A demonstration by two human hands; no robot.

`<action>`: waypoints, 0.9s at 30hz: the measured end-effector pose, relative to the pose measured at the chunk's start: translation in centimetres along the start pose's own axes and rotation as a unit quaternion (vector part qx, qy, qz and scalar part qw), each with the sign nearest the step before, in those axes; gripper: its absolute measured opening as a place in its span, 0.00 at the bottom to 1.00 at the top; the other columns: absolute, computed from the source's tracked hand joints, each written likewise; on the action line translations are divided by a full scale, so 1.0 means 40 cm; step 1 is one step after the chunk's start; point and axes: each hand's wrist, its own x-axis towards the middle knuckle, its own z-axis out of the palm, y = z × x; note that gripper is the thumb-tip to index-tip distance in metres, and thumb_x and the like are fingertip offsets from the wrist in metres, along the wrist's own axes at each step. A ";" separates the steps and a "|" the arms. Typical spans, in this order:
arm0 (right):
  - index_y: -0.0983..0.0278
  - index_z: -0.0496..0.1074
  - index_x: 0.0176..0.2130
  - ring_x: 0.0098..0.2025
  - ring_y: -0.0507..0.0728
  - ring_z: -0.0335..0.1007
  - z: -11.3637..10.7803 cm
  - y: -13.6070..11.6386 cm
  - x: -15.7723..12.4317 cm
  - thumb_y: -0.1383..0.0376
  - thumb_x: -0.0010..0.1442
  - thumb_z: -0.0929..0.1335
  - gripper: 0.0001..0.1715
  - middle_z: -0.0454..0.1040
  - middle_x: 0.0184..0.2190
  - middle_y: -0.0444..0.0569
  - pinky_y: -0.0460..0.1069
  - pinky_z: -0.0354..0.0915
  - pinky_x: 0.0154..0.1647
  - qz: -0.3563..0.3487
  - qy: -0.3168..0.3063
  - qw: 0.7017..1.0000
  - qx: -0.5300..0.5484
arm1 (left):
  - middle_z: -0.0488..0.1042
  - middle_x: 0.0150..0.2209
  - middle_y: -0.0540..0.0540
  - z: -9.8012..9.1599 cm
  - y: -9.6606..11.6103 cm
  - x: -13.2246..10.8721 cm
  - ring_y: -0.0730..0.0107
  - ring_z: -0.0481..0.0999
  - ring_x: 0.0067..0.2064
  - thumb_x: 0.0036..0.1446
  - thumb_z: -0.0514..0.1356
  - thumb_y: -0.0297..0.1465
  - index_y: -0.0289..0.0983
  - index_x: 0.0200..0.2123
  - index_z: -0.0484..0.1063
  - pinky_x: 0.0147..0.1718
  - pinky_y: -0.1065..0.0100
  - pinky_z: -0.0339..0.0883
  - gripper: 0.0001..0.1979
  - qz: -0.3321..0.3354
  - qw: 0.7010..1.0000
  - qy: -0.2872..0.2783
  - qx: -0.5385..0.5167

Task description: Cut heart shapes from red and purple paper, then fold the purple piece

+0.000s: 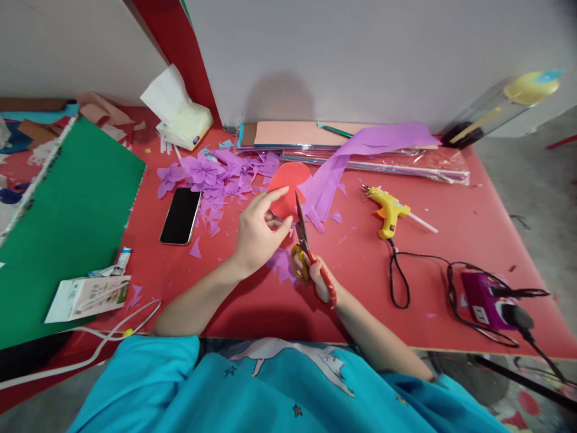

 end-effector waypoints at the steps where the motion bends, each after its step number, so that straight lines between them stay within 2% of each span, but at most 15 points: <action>1: 0.61 0.51 0.25 0.20 0.48 0.45 0.001 0.000 -0.001 0.32 0.50 0.54 0.35 0.50 0.20 0.39 0.46 0.48 0.18 0.005 -0.004 1.000 0.006 | 0.70 0.49 0.44 -0.001 0.000 0.000 0.87 0.71 0.23 0.47 0.60 0.20 0.36 0.49 0.69 0.25 0.80 0.71 0.23 0.001 1.000 -0.001 0.001; 8: 0.61 0.51 0.25 0.19 0.47 0.44 0.002 -0.001 -0.003 0.31 0.49 0.53 0.36 0.50 0.20 0.39 0.45 0.47 0.16 0.032 0.011 0.999 0.011 | 0.70 0.50 0.43 -0.003 0.003 0.000 0.85 0.73 0.24 0.47 0.61 0.21 0.36 0.49 0.68 0.26 0.78 0.72 0.23 -0.008 1.000 -0.011 0.006; 18: 0.61 0.51 0.24 0.17 0.47 0.47 0.004 0.003 -0.003 0.32 0.49 0.53 0.36 0.51 0.18 0.38 0.45 0.48 0.16 0.028 0.024 0.999 -0.001 | 0.69 0.52 0.42 -0.001 -0.007 -0.001 0.83 0.73 0.25 0.48 0.61 0.23 0.37 0.49 0.68 0.28 0.75 0.74 0.23 -0.016 1.000 -0.019 -0.019; 24: 0.61 0.52 0.25 0.17 0.46 0.45 0.004 -0.006 -0.005 0.32 0.49 0.53 0.36 0.51 0.18 0.37 0.45 0.47 0.15 0.027 0.027 0.999 -0.010 | 0.69 0.52 0.42 -0.003 -0.003 0.000 0.83 0.73 0.25 0.48 0.61 0.23 0.37 0.50 0.68 0.28 0.75 0.74 0.23 -0.018 0.999 -0.025 -0.025; 27: 0.61 0.53 0.25 0.17 0.46 0.44 0.002 -0.011 -0.005 0.31 0.48 0.53 0.37 0.50 0.18 0.37 0.44 0.46 0.15 0.048 0.025 0.998 -0.024 | 0.69 0.51 0.42 -0.008 -0.003 0.003 0.83 0.73 0.25 0.48 0.61 0.23 0.37 0.50 0.68 0.27 0.76 0.74 0.23 -0.010 0.999 -0.033 -0.025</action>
